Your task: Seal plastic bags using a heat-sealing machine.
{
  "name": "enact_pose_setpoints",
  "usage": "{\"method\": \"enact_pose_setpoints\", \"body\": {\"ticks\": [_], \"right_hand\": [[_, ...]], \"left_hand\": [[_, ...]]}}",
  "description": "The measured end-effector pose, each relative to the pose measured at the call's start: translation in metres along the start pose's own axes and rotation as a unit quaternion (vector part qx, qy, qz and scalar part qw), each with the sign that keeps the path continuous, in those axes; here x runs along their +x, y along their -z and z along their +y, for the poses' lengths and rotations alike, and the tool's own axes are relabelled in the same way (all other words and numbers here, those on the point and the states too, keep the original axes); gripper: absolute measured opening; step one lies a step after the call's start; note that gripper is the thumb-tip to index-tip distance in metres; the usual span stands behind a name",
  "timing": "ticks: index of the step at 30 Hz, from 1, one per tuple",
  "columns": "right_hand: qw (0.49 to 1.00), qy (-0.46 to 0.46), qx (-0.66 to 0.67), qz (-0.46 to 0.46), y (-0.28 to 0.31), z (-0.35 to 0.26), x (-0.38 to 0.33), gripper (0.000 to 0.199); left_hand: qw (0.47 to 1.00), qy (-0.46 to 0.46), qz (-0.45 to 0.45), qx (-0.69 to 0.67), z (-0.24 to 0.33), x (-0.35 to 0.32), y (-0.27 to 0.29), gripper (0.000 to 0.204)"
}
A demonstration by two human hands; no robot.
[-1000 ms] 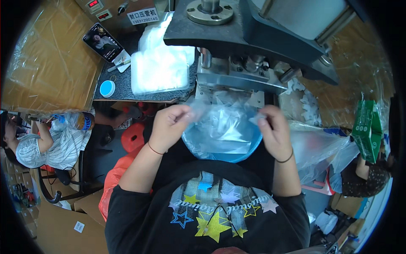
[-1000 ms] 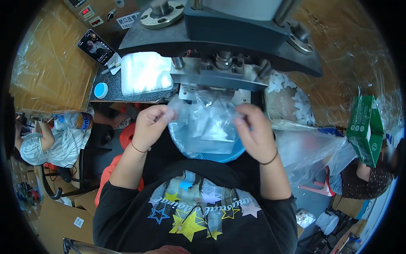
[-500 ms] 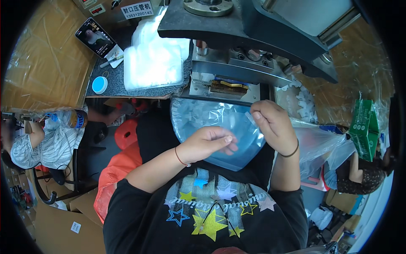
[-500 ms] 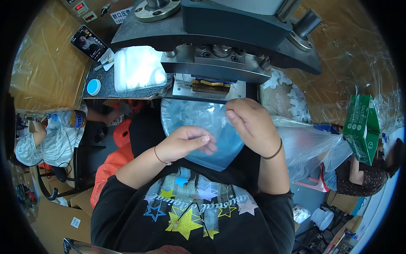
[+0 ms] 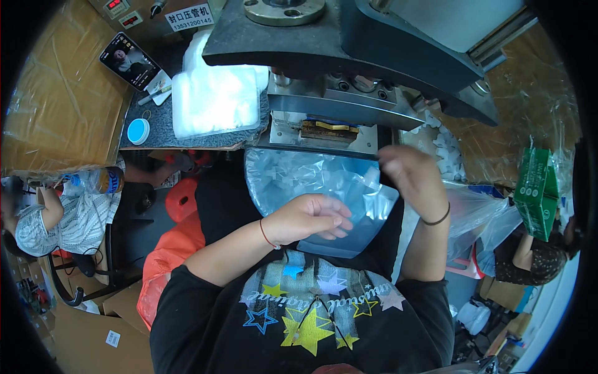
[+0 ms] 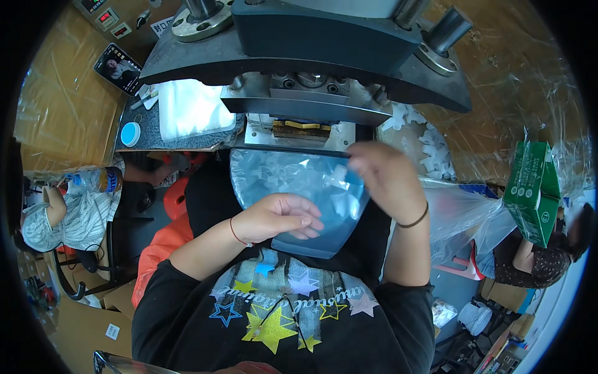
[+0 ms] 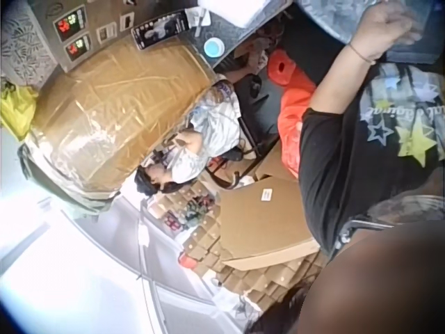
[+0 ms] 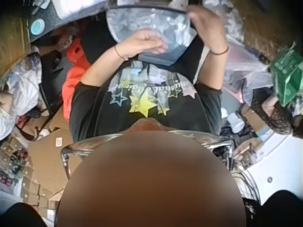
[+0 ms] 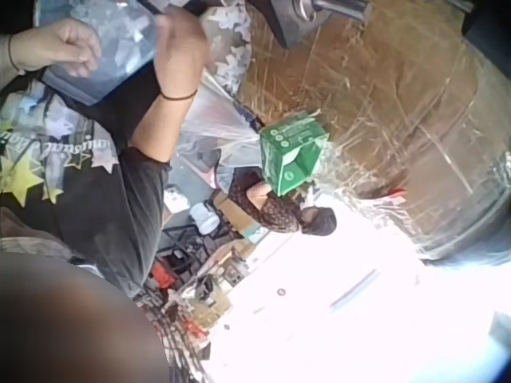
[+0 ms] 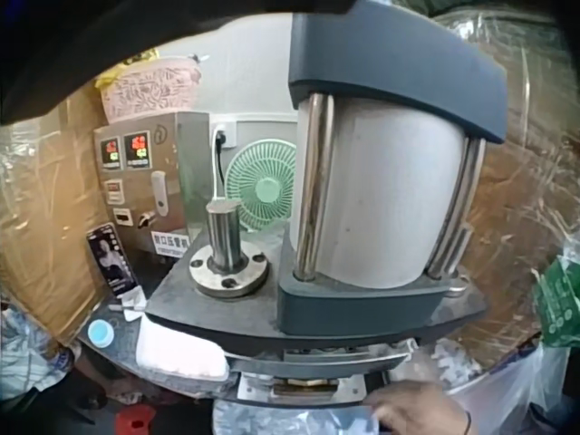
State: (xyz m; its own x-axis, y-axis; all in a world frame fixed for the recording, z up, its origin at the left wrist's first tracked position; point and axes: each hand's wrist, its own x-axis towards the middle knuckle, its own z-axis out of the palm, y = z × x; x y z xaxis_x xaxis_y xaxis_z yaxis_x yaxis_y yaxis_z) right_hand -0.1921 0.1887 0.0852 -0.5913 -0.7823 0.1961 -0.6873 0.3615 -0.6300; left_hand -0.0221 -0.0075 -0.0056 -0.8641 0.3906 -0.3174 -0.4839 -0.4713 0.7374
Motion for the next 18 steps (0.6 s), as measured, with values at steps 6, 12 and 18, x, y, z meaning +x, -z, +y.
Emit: {"method": "enact_pose_setpoints", "body": {"ticks": [6, 12, 18], "right_hand": [[0.958, -0.03, -0.268, 0.097, 0.01, 0.068, 0.002, 0.015], [0.961, -0.116, -0.236, 0.09, 0.001, 0.075, 0.005, 0.021], [0.932, -0.192, -0.275, 0.135, 0.013, 0.11, -0.011, 0.025]], "left_hand": [[0.991, -0.052, 0.12, -0.026, 0.029, 0.005, 0.026, 0.024], [0.988, -0.058, 0.128, -0.06, 0.042, 0.014, 0.039, 0.032], [0.357, -0.36, 0.528, 0.681, 0.085, -0.026, 0.095, 0.061]]}}
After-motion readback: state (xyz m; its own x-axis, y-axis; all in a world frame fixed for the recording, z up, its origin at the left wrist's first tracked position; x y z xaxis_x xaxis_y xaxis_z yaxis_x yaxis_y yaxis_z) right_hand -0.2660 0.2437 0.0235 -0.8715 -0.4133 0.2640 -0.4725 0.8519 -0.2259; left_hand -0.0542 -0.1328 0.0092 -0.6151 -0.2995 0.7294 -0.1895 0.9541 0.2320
